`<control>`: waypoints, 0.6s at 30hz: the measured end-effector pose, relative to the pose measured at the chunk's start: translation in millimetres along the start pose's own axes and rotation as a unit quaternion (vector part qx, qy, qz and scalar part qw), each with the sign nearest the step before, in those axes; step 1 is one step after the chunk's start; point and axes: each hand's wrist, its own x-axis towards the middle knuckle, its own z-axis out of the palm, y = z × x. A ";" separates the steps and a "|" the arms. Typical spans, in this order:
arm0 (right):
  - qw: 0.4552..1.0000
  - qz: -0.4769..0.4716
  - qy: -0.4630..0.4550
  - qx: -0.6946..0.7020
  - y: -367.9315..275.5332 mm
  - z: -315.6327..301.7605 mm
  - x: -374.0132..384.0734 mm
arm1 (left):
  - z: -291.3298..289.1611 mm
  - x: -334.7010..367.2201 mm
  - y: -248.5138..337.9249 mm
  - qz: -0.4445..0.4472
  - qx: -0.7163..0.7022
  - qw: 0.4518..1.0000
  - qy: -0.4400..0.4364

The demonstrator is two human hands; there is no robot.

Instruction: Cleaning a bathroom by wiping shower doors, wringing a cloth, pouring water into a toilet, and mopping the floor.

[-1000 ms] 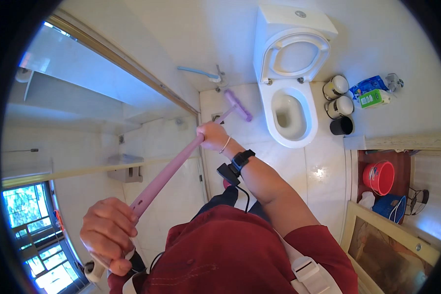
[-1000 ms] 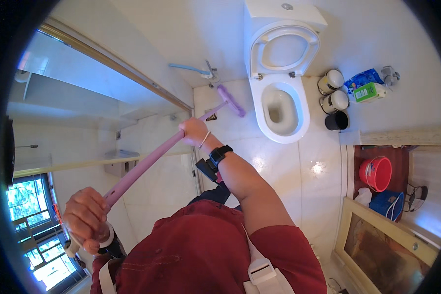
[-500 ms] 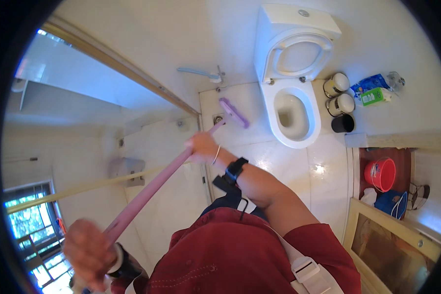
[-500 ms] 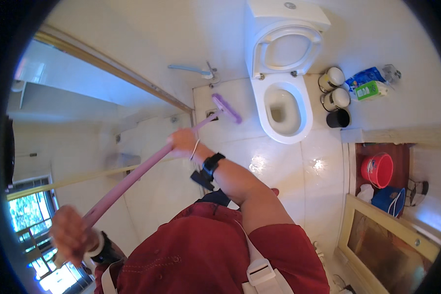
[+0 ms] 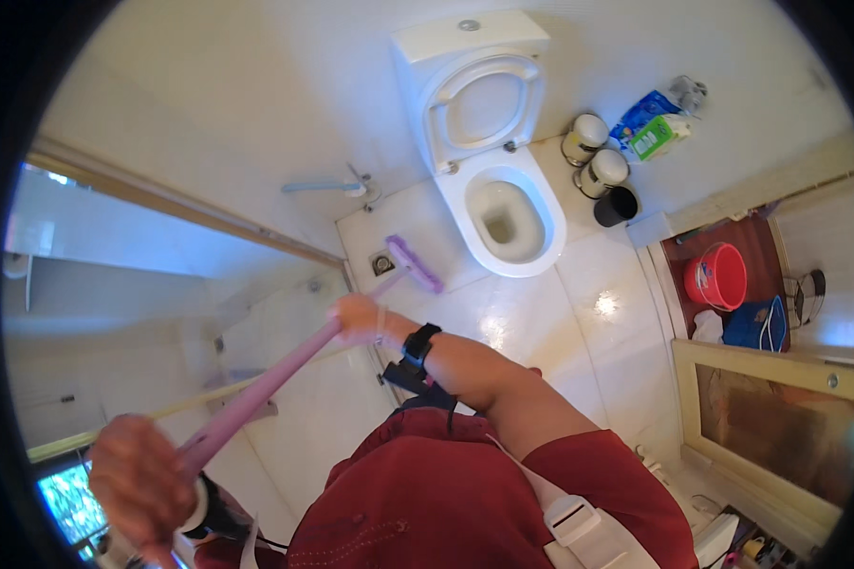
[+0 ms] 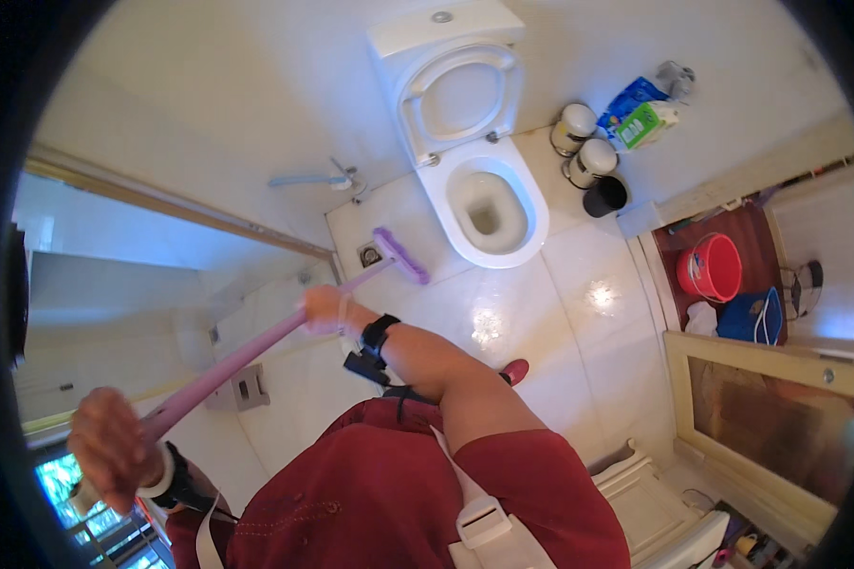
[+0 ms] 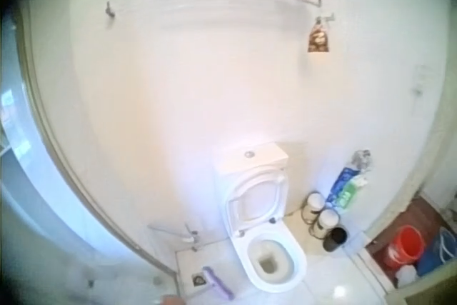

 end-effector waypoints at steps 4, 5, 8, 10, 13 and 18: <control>0.992 -0.034 0.089 0.087 -69.1 -36.3 -26.6 | -9.0 -1.6 45.8 0.033 -0.215 0.976 0.012; 0.991 -0.036 0.100 0.080 -50.1 -37.7 -29.1 | -4.4 7.0 44.6 0.056 -0.064 0.996 0.004; 0.996 0.027 0.066 0.054 11.9 -44.3 -78.3 | 18.3 34.7 16.8 0.132 0.329 0.935 0.002; 0.990 -0.033 0.110 0.079 -22.2 -53.8 -93.1 | 38.2 47.6 30.5 0.159 0.611 0.775 0.023; 0.987 0.026 0.134 0.079 -6.0 -78.1 -127.8 | 76.3 61.7 -0.4 0.020 0.416 0.909 0.013; 0.957 0.107 0.232 0.136 31.3 -163.7 -230.2 | 141.8 128.3 -51.2 0.004 0.055 0.998 0.029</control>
